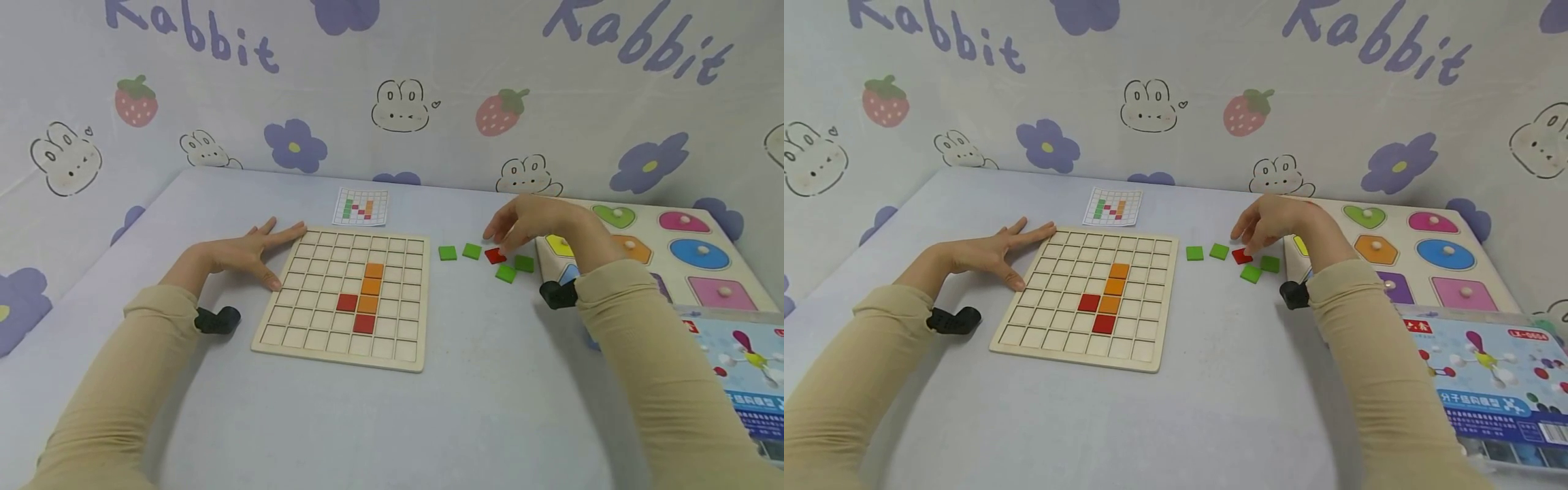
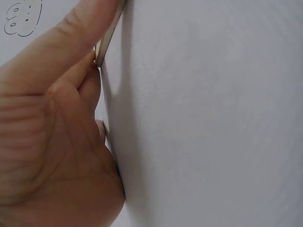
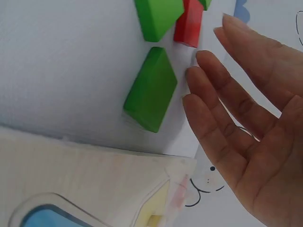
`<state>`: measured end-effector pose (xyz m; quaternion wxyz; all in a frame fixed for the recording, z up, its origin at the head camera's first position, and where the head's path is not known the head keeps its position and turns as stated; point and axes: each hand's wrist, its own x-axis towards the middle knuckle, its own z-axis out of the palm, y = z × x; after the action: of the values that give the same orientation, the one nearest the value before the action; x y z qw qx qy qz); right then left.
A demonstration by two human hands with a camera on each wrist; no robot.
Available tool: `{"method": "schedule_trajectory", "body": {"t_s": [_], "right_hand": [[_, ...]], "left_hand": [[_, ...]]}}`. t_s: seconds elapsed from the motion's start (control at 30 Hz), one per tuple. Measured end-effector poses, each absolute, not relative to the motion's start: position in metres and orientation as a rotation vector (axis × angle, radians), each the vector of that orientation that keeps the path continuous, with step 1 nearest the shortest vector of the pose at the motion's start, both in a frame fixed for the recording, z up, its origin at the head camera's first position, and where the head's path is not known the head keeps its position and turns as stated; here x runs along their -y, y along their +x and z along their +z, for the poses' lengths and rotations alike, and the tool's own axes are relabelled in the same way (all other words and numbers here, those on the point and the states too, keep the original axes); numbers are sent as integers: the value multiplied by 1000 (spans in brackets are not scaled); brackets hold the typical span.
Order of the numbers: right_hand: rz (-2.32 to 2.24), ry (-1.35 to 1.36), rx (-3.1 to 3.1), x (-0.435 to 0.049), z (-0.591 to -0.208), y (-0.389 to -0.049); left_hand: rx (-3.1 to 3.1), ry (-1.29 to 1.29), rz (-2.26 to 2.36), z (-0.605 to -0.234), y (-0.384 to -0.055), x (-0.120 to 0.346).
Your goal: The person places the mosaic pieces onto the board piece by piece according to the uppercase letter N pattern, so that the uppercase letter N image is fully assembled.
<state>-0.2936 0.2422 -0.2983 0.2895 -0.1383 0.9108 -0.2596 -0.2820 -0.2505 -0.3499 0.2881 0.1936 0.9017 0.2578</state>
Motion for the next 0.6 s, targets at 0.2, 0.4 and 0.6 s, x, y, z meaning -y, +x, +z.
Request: {"method": "schedule_trajectory", "body": {"t_s": [0.2, 0.4, 0.6], "right_hand": [[-644, -379, -2428, -239, -303, -295], [-629, -400, -2444, -237, -306, -297], [-618, -436, -2482, -236, -308, -295]], "left_hand": [[-2411, 496, 678, -349, -281, 250], [-2411, 485, 673, -348, -280, 249], [-2409, 503, 679, -347, -280, 249]]}}
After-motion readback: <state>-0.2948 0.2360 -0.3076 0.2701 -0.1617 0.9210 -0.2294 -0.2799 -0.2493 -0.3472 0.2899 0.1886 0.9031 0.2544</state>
